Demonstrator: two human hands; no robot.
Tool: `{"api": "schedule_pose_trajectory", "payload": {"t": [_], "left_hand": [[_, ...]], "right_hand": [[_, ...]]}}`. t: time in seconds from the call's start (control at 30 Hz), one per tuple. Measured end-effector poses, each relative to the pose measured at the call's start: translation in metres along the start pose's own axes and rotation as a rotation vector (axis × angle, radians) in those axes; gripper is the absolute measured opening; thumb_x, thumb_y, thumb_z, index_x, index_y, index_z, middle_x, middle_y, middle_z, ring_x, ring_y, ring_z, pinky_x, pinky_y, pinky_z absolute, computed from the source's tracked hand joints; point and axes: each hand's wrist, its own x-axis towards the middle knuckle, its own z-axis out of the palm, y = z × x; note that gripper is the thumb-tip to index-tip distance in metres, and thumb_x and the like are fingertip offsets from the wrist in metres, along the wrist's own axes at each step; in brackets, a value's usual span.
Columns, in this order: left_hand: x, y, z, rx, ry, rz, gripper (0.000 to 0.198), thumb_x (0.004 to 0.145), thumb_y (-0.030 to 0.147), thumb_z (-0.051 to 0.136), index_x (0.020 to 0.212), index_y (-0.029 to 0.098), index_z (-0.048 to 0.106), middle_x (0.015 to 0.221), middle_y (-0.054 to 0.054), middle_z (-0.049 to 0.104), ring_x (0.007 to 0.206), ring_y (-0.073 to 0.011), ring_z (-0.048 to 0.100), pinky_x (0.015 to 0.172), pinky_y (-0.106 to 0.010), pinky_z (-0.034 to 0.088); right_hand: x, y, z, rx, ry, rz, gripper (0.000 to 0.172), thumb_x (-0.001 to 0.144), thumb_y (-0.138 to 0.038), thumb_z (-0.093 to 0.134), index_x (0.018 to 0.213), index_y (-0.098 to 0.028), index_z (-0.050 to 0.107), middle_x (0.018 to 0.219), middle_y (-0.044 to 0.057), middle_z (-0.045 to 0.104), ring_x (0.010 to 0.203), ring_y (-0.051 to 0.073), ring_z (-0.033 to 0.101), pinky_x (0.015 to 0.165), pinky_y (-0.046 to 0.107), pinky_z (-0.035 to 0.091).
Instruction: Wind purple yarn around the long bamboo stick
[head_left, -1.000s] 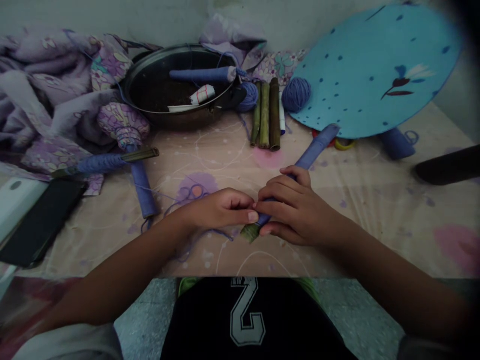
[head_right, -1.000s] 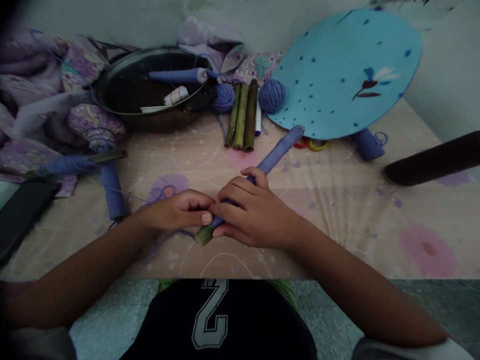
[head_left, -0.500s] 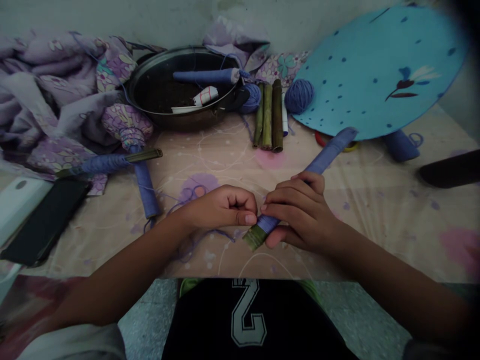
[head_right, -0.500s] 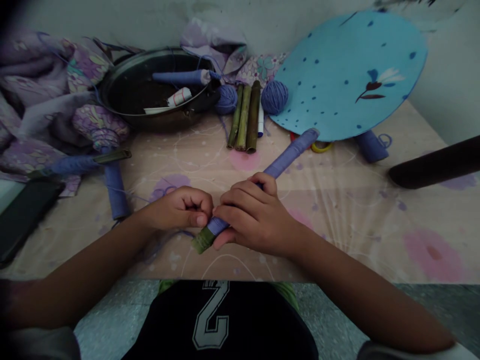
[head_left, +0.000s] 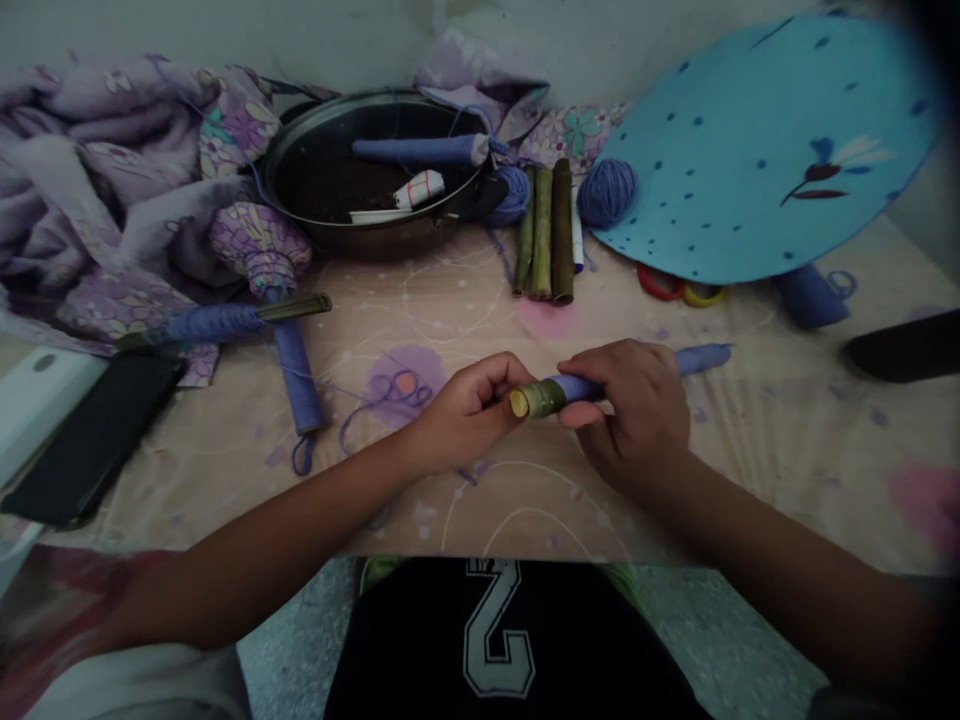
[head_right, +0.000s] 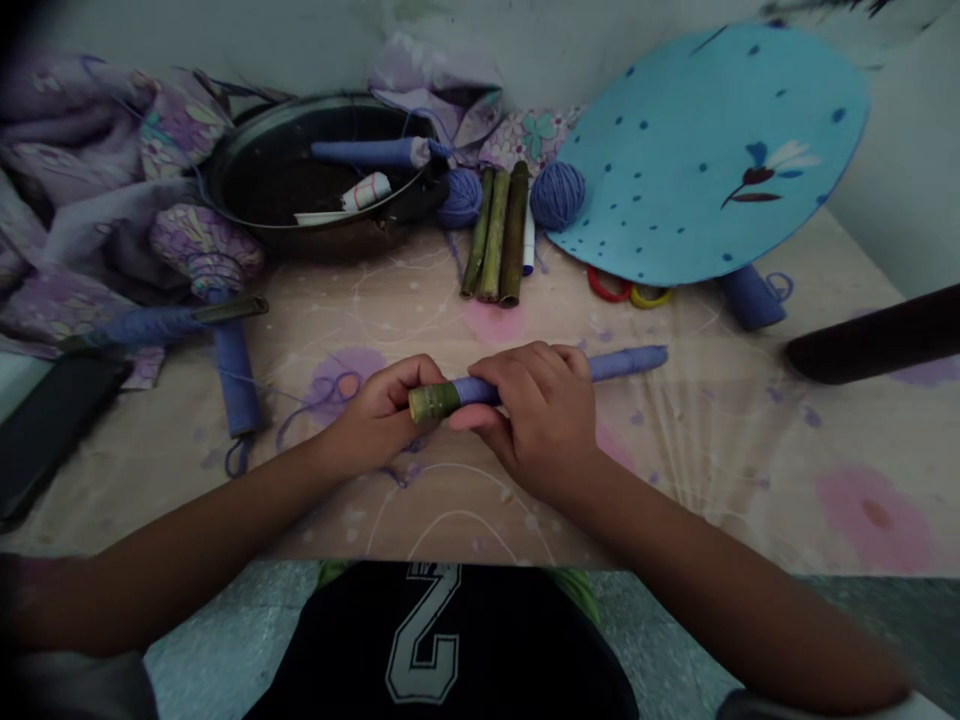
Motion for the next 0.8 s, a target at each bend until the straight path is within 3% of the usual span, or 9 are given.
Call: {"api": "schedule_pose_trajectory", "payload": {"t": [0.3,0.5,0.67,0.8], "left_hand": [[0.002,-0.011,0.005,0.096,0.158,0.092,0.031,0.077,0.037,0.063,0.068,0.017,0.041,0.058,0.007,0.034,0.051,-0.0047,0.032,0.047,-0.018,0.026],[0.006,-0.015,0.005,0.072,0.254,0.124,0.026,0.079,0.038,0.06,0.087,0.015,0.053,0.074,0.001,0.054,0.067,-0.008,0.047,0.064,-0.021,0.041],[0.004,-0.011,0.005,0.151,0.304,0.139,0.021,0.081,0.037,0.056,0.081,0.016,0.051,0.064,0.004,0.048,0.055,-0.0055,0.04,0.053,-0.018,0.037],[-0.002,-0.011,0.005,0.376,0.33,0.186,0.015,0.082,0.029,0.055,0.085,0.015,0.054,0.056,0.007,0.042,0.047,-0.0044,0.036,0.044,-0.017,0.03]], "right_hand": [[0.006,0.002,0.001,-0.201,-0.169,0.041,0.048,0.094,-0.048,0.026,0.094,-0.014,0.059,0.082,0.011,0.066,0.074,0.022,0.057,0.065,0.034,0.034],[0.01,0.008,0.0,-0.202,-0.26,-0.073,0.046,0.092,-0.041,0.033,0.116,-0.007,0.051,0.097,0.015,0.064,0.085,0.026,0.057,0.069,0.036,0.04],[0.011,0.008,-0.003,-0.162,-0.233,-0.095,0.036,0.09,-0.031,0.041,0.113,-0.006,0.053,0.096,0.013,0.066,0.084,0.023,0.06,0.07,0.033,0.045],[0.01,0.004,-0.004,-0.178,-0.193,-0.028,0.032,0.091,-0.031,0.04,0.108,-0.009,0.057,0.098,0.012,0.068,0.08,0.023,0.063,0.063,0.031,0.046]]}}
